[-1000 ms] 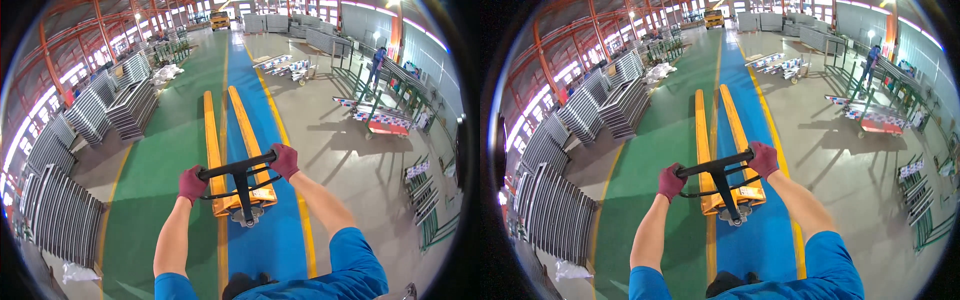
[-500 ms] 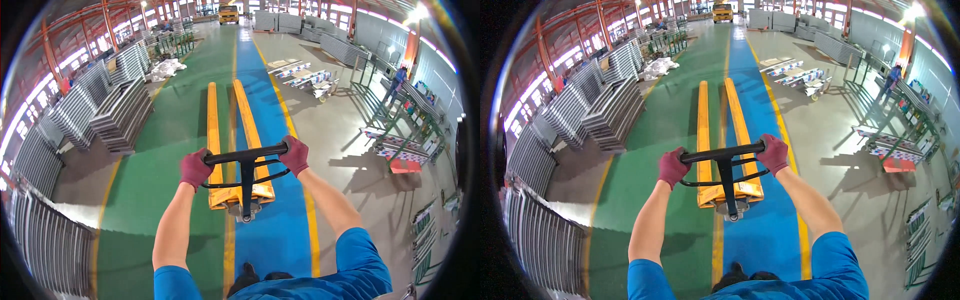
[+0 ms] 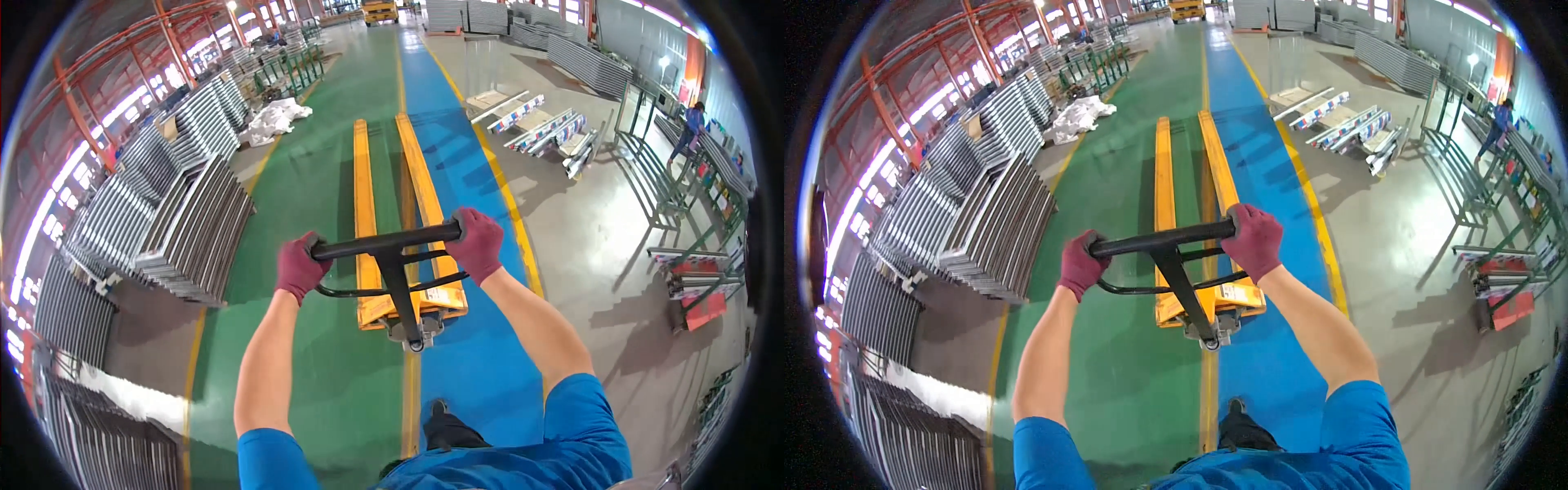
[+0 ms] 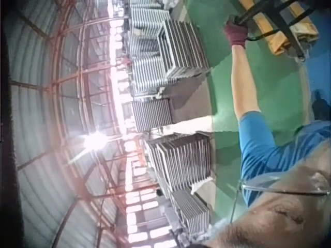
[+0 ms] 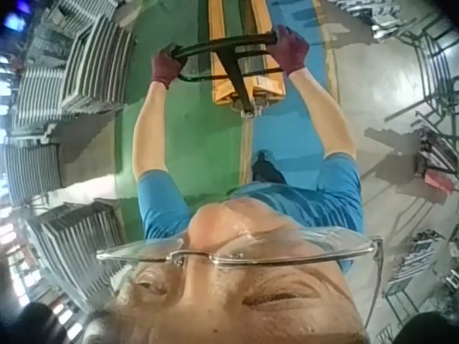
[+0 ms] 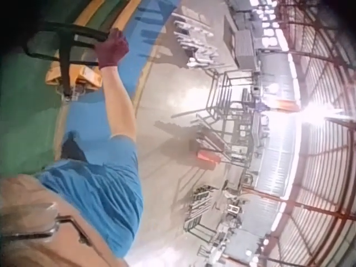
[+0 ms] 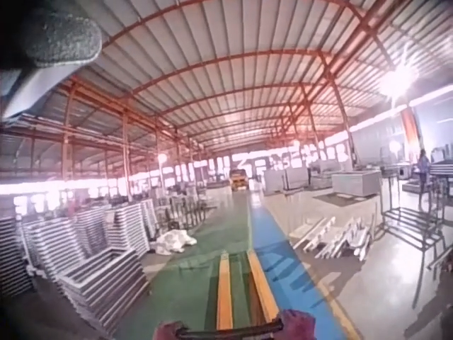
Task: Using a manual pallet jack to move stacks of metal frames across a fabrication floor.
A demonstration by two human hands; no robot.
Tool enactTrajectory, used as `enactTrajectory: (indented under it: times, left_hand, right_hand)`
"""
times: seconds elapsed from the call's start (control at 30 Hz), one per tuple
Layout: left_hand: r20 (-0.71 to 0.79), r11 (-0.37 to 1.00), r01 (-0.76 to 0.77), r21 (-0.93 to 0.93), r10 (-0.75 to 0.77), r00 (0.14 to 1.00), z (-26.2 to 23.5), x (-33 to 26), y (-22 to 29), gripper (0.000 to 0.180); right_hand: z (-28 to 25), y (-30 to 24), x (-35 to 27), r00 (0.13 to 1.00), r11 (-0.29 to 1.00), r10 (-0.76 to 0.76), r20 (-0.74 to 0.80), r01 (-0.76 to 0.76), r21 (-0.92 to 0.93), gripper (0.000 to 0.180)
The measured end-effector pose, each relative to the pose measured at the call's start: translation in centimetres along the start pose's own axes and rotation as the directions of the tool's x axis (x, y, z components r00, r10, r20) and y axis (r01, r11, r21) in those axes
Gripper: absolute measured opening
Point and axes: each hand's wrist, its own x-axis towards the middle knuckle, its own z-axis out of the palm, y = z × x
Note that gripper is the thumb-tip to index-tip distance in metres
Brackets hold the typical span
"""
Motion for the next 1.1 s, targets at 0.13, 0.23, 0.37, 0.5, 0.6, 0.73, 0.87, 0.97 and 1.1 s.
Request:
enactTrajectory:
  times: [0.13,0.23,0.37,0.5,0.6,0.73,0.87,0.97,1.1]
  left_hand:
    - [-0.052,0.994,0.009,0.112,-0.003,0.999,6.0,15.4,-5.8,0.023]
    - [0.030,0.990,0.103,0.093,-0.106,0.994,9.5,27.9,-8.7,0.044]
    - [0.000,0.998,0.044,0.051,-0.044,0.999,15.3,43.6,-15.8,0.030]
    - [-0.074,0.999,-0.046,0.025,0.048,0.996,20.6,58.5,-25.6,0.021]
    - [0.041,0.997,0.046,0.067,-0.049,0.998,23.9,70.0,-30.9,0.026]
    - [0.081,0.993,0.085,0.084,-0.091,0.992,28.2,83.3,-36.6,0.022]
    - [-0.022,0.995,0.057,0.082,-0.055,0.998,32.3,98.8,-43.0,0.020]
    - [-0.053,0.997,0.070,0.023,-0.068,0.996,35.6,110.5,-49.3,0.021]
    - [-0.102,0.996,0.003,0.089,0.006,0.995,38.4,125.0,-59.4,0.023]
  right_hand:
    - [13.3,8.9,10.8,0.997,0.999,0.027,0.075,-0.025,-0.030,0.024]
    - [22.5,14.9,19.8,0.998,1.000,0.006,0.070,-0.007,0.002,0.021]
    - [36.0,22.9,30.1,1.000,0.999,-0.001,-0.030,0.000,-0.043,0.023]
    - [48.7,27.3,40.6,0.997,0.998,-0.007,-0.072,0.002,-0.063,0.023]
    - [57.2,31.7,49.2,0.998,0.998,0.040,-0.055,-0.043,-0.056,0.027]
    - [68.5,36.5,59.9,0.991,0.993,0.108,0.073,-0.103,-0.063,0.026]
    - [81.5,42.2,71.5,0.997,0.994,0.073,-0.036,-0.076,-0.081,0.027]
    - [92.8,48.4,78.7,0.995,0.991,0.096,-0.030,-0.098,-0.089,0.032]
    - [105.1,50.1,89.8,0.999,0.998,0.049,0.001,-0.049,0.050,0.036]
